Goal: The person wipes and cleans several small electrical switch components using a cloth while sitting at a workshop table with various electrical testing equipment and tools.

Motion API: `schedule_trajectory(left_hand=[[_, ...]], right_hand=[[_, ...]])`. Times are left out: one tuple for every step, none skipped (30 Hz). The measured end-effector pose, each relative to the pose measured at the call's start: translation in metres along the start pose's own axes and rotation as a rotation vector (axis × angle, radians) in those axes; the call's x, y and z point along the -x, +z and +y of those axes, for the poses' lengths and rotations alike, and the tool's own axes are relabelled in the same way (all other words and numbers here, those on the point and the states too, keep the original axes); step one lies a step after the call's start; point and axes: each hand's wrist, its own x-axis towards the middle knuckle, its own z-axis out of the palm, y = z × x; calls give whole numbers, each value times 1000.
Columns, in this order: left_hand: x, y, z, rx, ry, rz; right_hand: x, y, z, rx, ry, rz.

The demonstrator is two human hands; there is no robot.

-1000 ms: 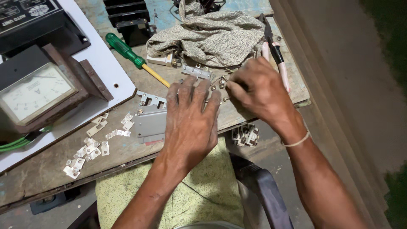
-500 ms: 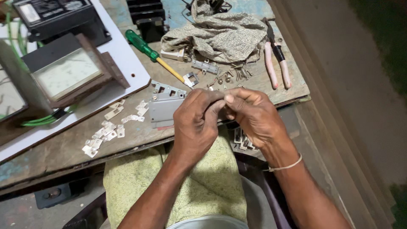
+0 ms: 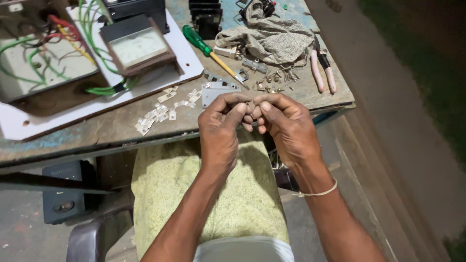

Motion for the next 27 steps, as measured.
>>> schedule_trajectory(left_hand=[[4, -3, 1, 2, 5, -4], [8, -5, 2, 9, 12, 5], [11, -5, 3, 16, 18, 14], [13, -6, 4, 23, 27, 20], [14, -7, 4, 21, 29, 20], [16, -8, 5, 17, 28, 21], [17, -9, 6, 13, 28, 22], [19, -10, 8, 12, 29, 27], [20, -11, 9, 10, 31, 32], [20, -12, 10, 10, 29, 36], [19, -13, 11, -14, 45, 27], [20, -14, 12, -35, 54, 22], [20, -15, 12, -57, 64, 18], [21, -15, 12, -99, 87, 13], [23, -15, 13, -141, 109, 7], [23, -15, 14, -186, 134, 1], [24, -15, 15, -218, 128, 9], [26, -14, 16, -249, 121, 14], [27, -13, 16, -281, 115, 19], [27, -11, 18, -310, 141, 16], [27, -10, 19, -338, 168, 12], [29, -9, 19, -369, 190, 9], [30, -9, 18, -369, 223, -2], [32, -9, 18, -370, 256, -14], [34, -9, 17, -371, 289, -26], [35, -8, 17, -408, 293, -18], [36, -7, 17, -446, 297, -10]], right_hand=[[4, 4, 3, 3, -27, 1], [6, 7, 5, 8, -53, -1], [8, 11, 7, 33, -71, 18], [10, 14, 10, 56, -93, 37], [11, 17, 13, 79, -115, 56], [12, 20, 17, 92, -147, 64], [13, 23, 20, 104, -178, 72], [15, 25, 23, 113, -208, 86], [16, 27, 26, 93, -197, 82], [17, 27, 28, 74, -185, 82], [17, 27, 30, 55, -172, 81], [18, 26, 33, 55, -172, 88], [19, 25, 35, 55, -171, 94], [21, 24, 37, 55, -168, 100], [22, 22, 38, 67, -170, 103], [22, 21, 39, 77, -175, 105], [23, 20, 39, 87, -179, 106], [23, 20, 39, 80, -186, 100], [23, 19, 39, 72, -192, 93], [22, 18, 38, 62, -199, 85], [22, 18, 37, 64, -197, 83], [22, 17, 36, 63, -192, 83], [22, 17, 36, 62, -187, 84], [23, 17, 37, 65, -185, 95], [24, 17, 38, 69, -182, 107], [24, 16, 38, 73, -180, 117], [25, 16, 37, 77, -170, 115]])
